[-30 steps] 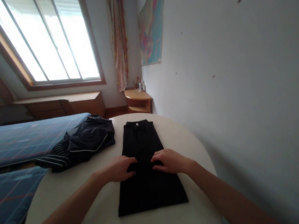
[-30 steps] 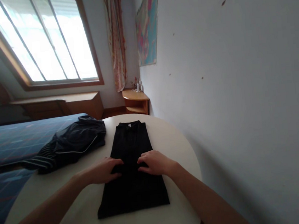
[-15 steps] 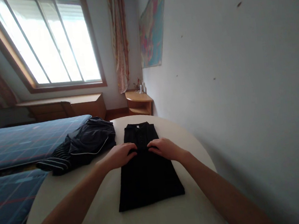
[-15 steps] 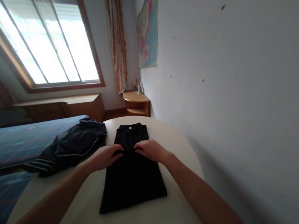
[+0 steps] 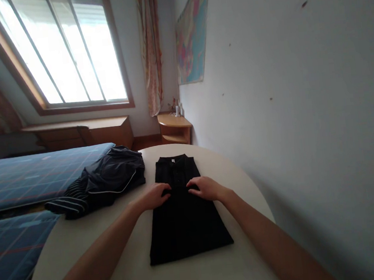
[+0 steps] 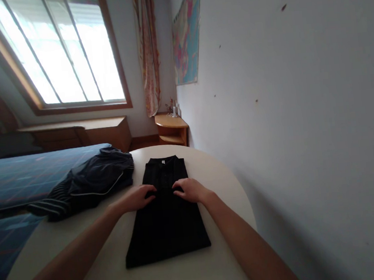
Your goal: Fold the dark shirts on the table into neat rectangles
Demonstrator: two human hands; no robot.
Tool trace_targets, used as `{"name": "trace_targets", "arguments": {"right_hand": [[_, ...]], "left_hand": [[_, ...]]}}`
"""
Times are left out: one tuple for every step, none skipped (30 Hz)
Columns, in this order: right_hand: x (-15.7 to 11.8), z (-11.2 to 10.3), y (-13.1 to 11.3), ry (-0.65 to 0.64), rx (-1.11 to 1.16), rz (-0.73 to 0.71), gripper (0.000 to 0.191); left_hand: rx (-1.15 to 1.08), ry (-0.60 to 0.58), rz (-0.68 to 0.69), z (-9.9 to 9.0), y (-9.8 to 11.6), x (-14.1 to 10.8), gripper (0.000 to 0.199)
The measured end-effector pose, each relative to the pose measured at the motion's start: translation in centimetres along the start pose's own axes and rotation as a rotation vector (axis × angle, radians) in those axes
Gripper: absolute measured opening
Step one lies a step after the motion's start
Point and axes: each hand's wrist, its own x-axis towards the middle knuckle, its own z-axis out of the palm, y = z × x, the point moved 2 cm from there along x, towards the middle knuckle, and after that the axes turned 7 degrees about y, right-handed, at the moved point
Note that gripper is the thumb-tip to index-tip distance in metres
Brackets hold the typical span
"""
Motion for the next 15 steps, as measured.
{"name": "trace_targets", "arguments": {"right_hand": [[-0.4,-0.2,-0.3,-0.018,0.013,-0.011,0.028],[-0.8,-0.4,-0.5,-0.038,0.028,-0.023,0.028],[-1.3,-0.6,-0.9,-0.057,0.044,-0.036,0.028],[-1.8,-0.8,-1.2,-0.077,0.058,-0.05,0.028],[-2.4,-1.0,-1.6,-0.097,0.068,-0.065,0.028],[-3.0,-1.2,-2.0,-0.116,0.075,-0.078,0.028],[-3.7,-1.4,-2.4,-0.136,0.08,-0.088,0.028],[-4.3,-1.6,-2.9,-0.16,0.086,-0.094,0.028],[-4.8,-1.8,-3.3,-0.188,0.094,-0.097,0.028],[-5.3,-1.9,-3.7,-0.216,0.103,-0.098,0.028],[-5.7,-2.0,-4.1,-0.242,0.11,-0.096,0.028],[-5.9,-2.1,-4.5,-0.261,0.115,-0.092,0.027],[-6.1,-2.2,-4.9,-0.272,0.112,-0.082,0.027],[-6.2,-2.2,-5.2,-0.275,0.103,-0.069,0.026],[-6.1,-2.2,-5.4,-0.271,0.089,-0.054,0.026]], "left_hand": [[-0.015,-0.022,0.016,-0.2,0.3,-0.4,0.025],[-0.033,-0.05,0.033,-0.3,0.7,-0.8,0.025],[-0.051,-0.079,0.05,-0.5,1.1,-1.3,0.025],[-0.067,-0.105,0.065,-0.7,1.6,-1.8,0.026],[-0.08,-0.128,0.077,-0.9,2.0,-2.4,0.026],[-0.092,-0.148,0.086,-1.1,2.5,-3.0,0.027],[-0.101,-0.169,0.092,-1.3,3.0,-3.7,0.027],[-0.109,-0.192,0.097,-1.5,3.5,-4.2,0.026],[-0.116,-0.215,0.102,-1.6,3.9,-4.8,0.026],[-0.124,-0.239,0.108,-1.8,4.3,-5.2,0.025],[-0.133,-0.258,0.115,-1.9,4.6,-5.6,0.025],[-0.14,-0.271,0.12,-2.0,4.9,-5.9,0.025],[-0.146,-0.276,0.122,-2.1,5.1,-6.0,0.025],[-0.152,-0.278,0.123,-2.2,5.3,-6.1,0.023],[-0.159,-0.279,0.125,-2.4,5.3,-6.0,0.022]]}}
